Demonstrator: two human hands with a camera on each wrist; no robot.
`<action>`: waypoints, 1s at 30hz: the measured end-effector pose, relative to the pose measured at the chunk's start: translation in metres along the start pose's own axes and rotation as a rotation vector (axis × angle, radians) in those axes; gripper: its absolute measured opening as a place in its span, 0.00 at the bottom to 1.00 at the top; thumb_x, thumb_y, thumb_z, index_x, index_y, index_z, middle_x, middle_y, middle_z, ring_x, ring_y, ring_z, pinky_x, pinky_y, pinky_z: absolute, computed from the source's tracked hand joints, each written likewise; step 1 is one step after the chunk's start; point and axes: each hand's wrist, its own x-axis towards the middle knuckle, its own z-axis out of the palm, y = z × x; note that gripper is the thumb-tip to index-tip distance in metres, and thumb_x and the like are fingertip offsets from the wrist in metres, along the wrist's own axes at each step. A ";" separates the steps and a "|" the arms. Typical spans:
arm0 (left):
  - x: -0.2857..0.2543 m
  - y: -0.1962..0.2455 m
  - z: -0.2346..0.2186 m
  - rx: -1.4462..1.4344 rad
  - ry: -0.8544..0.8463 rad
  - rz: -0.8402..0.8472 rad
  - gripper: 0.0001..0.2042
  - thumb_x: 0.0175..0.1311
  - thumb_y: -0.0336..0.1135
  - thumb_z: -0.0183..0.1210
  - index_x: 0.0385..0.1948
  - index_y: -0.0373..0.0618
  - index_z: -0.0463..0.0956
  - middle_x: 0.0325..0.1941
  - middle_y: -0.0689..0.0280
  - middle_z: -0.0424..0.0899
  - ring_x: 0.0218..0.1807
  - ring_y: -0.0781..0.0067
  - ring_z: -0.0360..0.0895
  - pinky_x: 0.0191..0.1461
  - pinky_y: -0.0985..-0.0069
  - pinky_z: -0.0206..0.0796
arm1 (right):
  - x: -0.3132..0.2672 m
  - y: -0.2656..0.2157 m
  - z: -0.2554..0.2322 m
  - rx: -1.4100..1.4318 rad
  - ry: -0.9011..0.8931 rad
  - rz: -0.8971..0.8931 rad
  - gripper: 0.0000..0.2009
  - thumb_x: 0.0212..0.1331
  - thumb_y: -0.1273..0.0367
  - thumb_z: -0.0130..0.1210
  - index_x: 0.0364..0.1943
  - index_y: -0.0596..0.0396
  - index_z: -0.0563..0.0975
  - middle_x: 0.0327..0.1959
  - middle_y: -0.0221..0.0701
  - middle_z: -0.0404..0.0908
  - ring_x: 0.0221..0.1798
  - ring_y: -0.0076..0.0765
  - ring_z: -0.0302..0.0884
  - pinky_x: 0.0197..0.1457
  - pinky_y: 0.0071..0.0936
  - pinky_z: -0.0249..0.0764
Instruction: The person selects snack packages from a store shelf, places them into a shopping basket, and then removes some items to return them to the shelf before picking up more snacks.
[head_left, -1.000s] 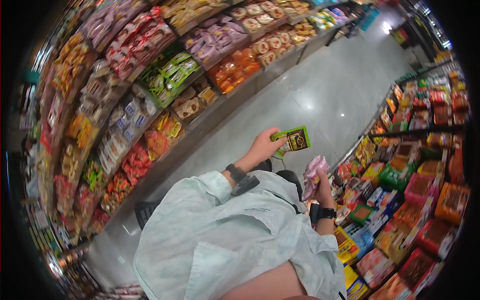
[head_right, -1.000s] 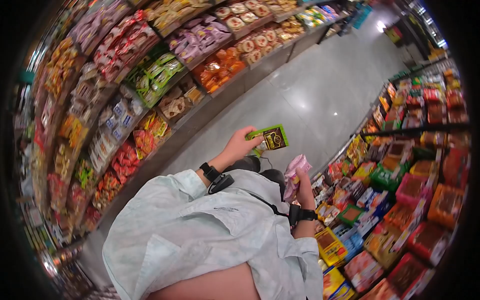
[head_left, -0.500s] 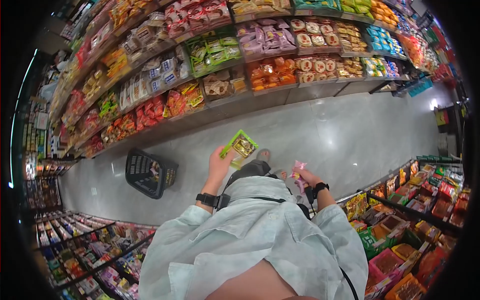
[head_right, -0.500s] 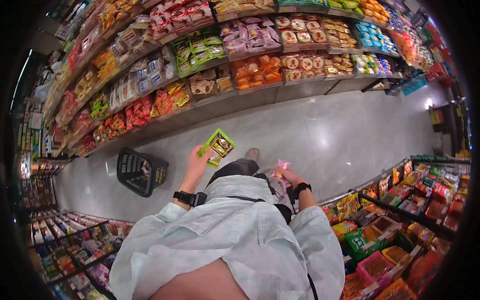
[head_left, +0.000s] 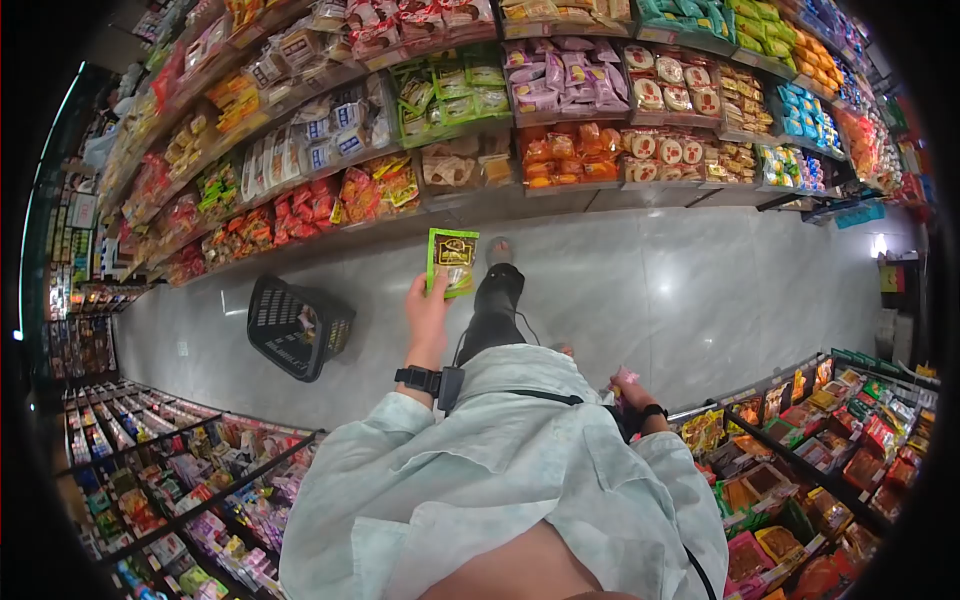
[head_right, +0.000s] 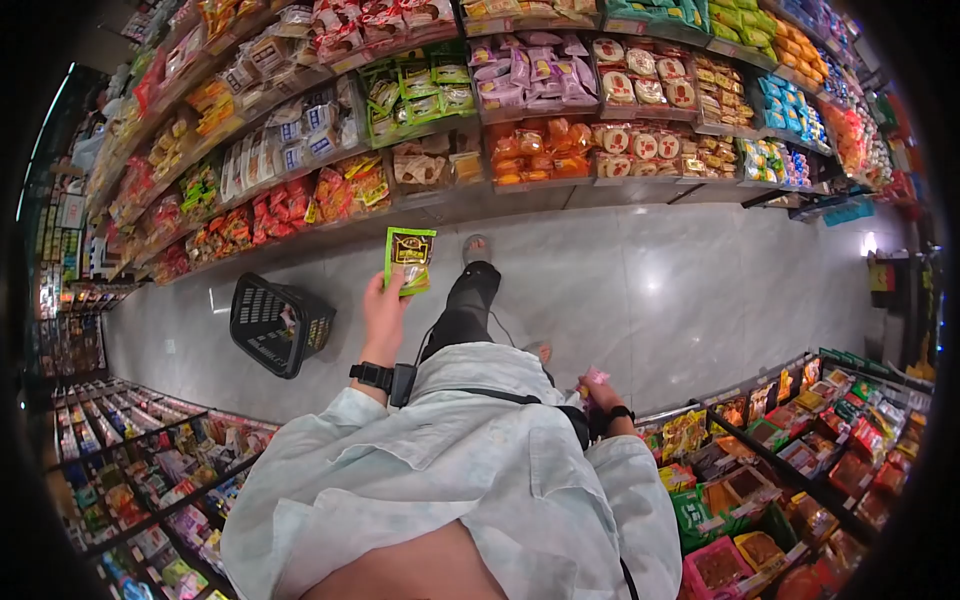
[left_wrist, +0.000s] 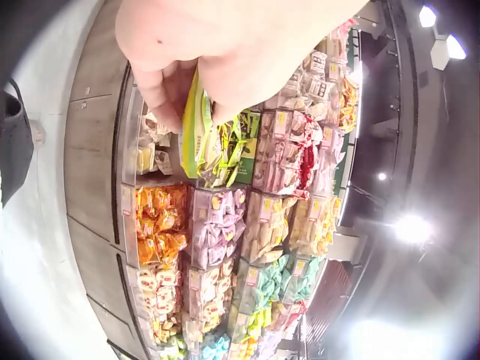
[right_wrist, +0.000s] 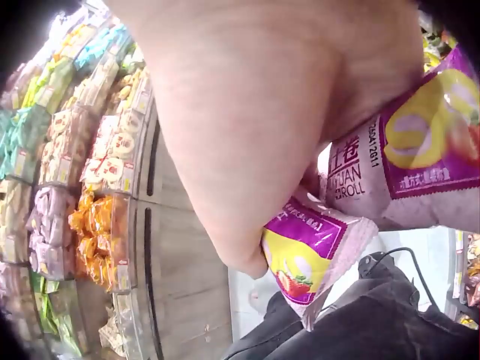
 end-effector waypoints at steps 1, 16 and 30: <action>0.016 0.000 0.005 -0.023 -0.008 -0.008 0.16 0.73 0.40 0.60 0.51 0.38 0.75 0.49 0.64 0.81 0.49 0.73 0.80 0.52 0.73 0.75 | 0.011 0.008 -0.002 0.102 -0.030 0.005 0.22 0.62 0.47 0.57 0.42 0.52 0.81 0.36 0.28 0.82 0.37 0.28 0.79 0.43 0.30 0.74; 0.405 0.114 0.088 0.381 0.184 0.449 0.30 0.63 0.39 0.66 0.63 0.32 0.68 0.58 0.50 0.75 0.61 0.52 0.72 0.67 0.58 0.62 | -0.014 -0.196 -0.033 0.552 0.257 0.017 0.20 0.69 0.47 0.52 0.44 0.50 0.78 0.33 0.29 0.81 0.31 0.30 0.81 0.35 0.29 0.78; 0.416 0.126 0.096 1.436 0.148 0.733 0.38 0.55 0.50 0.65 0.67 0.40 0.67 0.73 0.44 0.62 0.72 0.39 0.58 0.71 0.41 0.53 | -0.023 -0.303 -0.066 0.525 0.427 -0.098 0.17 0.68 0.54 0.57 0.47 0.52 0.77 0.36 0.29 0.82 0.34 0.26 0.80 0.36 0.25 0.77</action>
